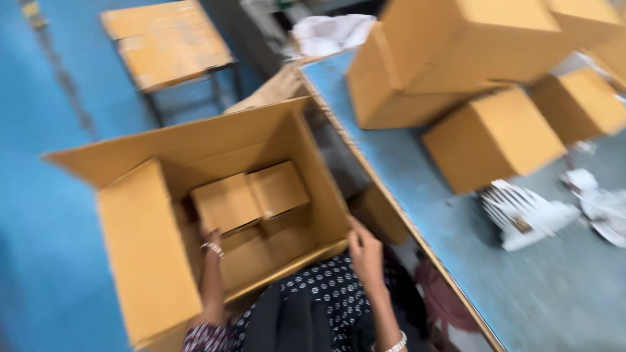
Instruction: The person wipes the surface of white LED downlight fixtures with a cloth, then places each fixture into a plastic bag and into a cardboard box. The person closes the box and places it into a larger shipping carton. The person repeats this process for multiple fixtures.
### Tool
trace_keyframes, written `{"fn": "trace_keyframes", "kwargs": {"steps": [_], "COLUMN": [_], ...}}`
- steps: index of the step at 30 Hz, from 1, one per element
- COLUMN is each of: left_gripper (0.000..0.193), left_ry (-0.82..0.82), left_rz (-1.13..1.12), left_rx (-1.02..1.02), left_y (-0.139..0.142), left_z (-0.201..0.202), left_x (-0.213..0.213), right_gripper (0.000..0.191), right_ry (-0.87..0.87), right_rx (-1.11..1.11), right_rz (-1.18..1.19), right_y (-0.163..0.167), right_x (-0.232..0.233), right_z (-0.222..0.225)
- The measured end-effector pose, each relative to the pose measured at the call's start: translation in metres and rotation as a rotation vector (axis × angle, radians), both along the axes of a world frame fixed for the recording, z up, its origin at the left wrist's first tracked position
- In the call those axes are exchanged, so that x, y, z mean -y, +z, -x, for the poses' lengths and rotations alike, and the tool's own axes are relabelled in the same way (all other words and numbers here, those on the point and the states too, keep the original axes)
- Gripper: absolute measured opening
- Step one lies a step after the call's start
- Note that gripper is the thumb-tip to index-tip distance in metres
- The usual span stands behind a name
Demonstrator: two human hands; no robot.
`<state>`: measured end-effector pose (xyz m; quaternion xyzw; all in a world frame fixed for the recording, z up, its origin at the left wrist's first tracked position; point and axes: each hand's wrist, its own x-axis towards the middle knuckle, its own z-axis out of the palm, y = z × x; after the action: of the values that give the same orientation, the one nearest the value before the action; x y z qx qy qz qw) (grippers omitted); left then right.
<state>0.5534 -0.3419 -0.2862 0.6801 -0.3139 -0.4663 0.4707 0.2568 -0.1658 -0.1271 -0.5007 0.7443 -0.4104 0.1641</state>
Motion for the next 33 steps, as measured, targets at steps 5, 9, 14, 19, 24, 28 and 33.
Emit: {"fn": "trace_keyframes", "kwargs": {"steps": [5, 9, 14, 19, 24, 28, 33], "left_gripper": [0.089, 0.080, 0.060, 0.062, 0.092, 0.093, 0.089], "left_ry": [0.062, -0.158, -0.481, -0.405, -0.401, -0.405, -0.422], "left_rz": [-0.118, -0.010, 0.202, -0.033, 0.163, 0.226, 0.218], "left_rx": [0.470, 0.428, -0.152, -0.442, 0.086, 0.245, 0.301], "left_y": [0.028, 0.051, 0.060, 0.073, 0.082, 0.090, 0.109], "left_z": [0.028, 0.070, 0.125, 0.146, 0.133, 0.120, 0.111], "left_x": [-0.016, -0.033, -0.057, -0.054, -0.044, -0.050, -0.054], "right_gripper": [0.035, 0.029, 0.029, 0.021, 0.018, 0.030, 0.053], "right_ry": [0.053, -0.022, -0.011, -0.069, -0.316, -0.293, -0.271], "right_rx": [0.020, -0.001, 0.076, -0.147, -0.362, -0.603, -0.776], "right_rz": [0.020, -0.006, -0.149, 0.256, 0.396, 0.403, 0.055], "right_y": [0.009, 0.022, 0.043, 0.077, 0.130, 0.162, 0.178], "right_x": [-0.022, -0.035, -0.047, -0.067, -0.052, 0.008, 0.110], "right_z": [-0.003, 0.007, 0.014, 0.047, 0.137, 0.198, 0.226]}}
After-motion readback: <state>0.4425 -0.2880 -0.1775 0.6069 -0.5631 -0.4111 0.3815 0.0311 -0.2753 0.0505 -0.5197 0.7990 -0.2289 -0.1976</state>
